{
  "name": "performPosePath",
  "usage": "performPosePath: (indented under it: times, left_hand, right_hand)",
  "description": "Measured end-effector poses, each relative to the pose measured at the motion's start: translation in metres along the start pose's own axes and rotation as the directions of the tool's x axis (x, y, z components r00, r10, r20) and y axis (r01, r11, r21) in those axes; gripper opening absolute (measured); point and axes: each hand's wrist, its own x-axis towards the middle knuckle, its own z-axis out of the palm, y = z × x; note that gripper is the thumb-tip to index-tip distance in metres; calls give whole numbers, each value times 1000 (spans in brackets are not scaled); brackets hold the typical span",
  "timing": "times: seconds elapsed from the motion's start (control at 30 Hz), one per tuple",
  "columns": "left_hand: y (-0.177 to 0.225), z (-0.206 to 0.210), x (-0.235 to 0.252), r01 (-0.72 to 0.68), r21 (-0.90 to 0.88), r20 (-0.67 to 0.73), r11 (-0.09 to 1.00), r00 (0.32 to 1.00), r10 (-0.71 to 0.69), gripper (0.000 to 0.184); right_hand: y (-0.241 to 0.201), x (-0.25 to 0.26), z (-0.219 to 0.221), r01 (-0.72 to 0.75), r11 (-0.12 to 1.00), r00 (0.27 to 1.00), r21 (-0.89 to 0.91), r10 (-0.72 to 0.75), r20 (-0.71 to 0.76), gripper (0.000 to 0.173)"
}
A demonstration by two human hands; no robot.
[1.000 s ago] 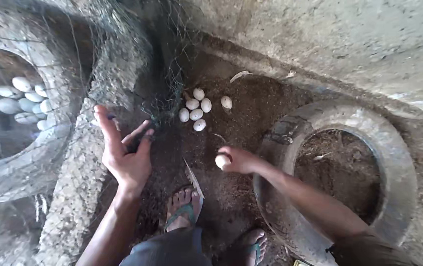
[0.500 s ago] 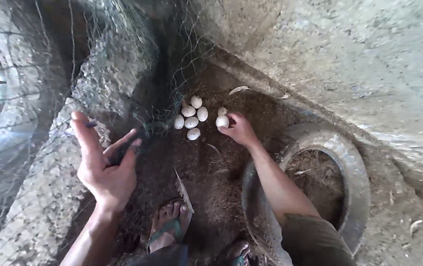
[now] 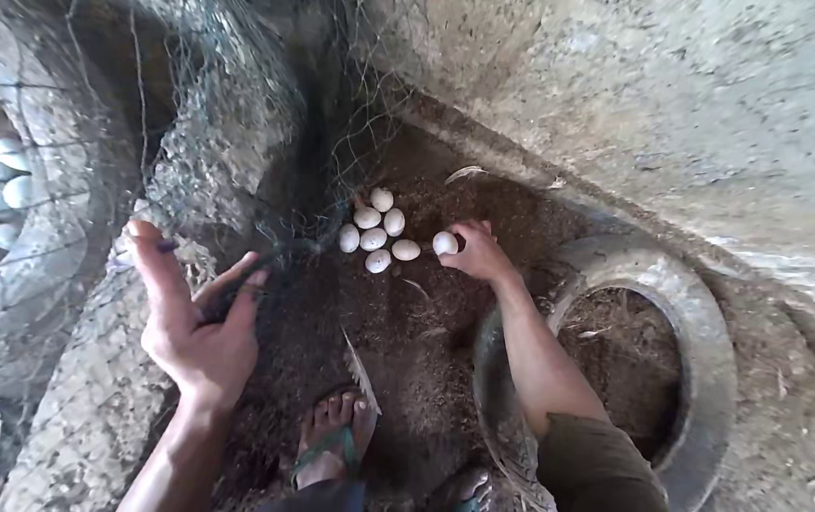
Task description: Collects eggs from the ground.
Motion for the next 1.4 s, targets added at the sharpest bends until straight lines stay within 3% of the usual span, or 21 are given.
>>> performPosePath:
  times: [0.2, 0.4, 0.6, 0.73, 0.83, 1.1, 1.4]
  left_hand:
    - [4, 3, 5, -22, -13, 3, 1000, 1000, 22, 92]
    - [3, -2, 6, -38, -3, 11, 999, 999, 38, 91]
    - [5, -1, 10, -17, 9, 4, 1000, 1000, 17, 91]
    - [3, 0, 11, -37, 20, 12, 999, 999, 37, 90]
    - [3, 0, 10, -39, 39, 6, 998, 999, 39, 91]
    - [1, -1, 8, -51, 67, 23, 996, 999, 49, 90]
    - [3, -2, 9, -34, 29, 29, 999, 999, 33, 90]
  right_hand:
    - [-25, 38, 28, 176, 984, 964, -1, -172, 202, 63]
    - [-50, 71, 56, 164, 970, 965, 179, -196, 175, 60]
    - [-58, 69, 60, 268, 963, 927, 20, -263, 268, 65]
    - [-42, 70, 50, 262, 960, 880, -102, -194, 434, 65]
    - [-37, 61, 48, 277, 958, 850, -75, -208, 484, 61]
    - [-31, 54, 75, 286, 947, 911, 145, -315, 266, 62]
    - [-42, 59, 76, 224, 946, 917, 234, -286, 277, 56]
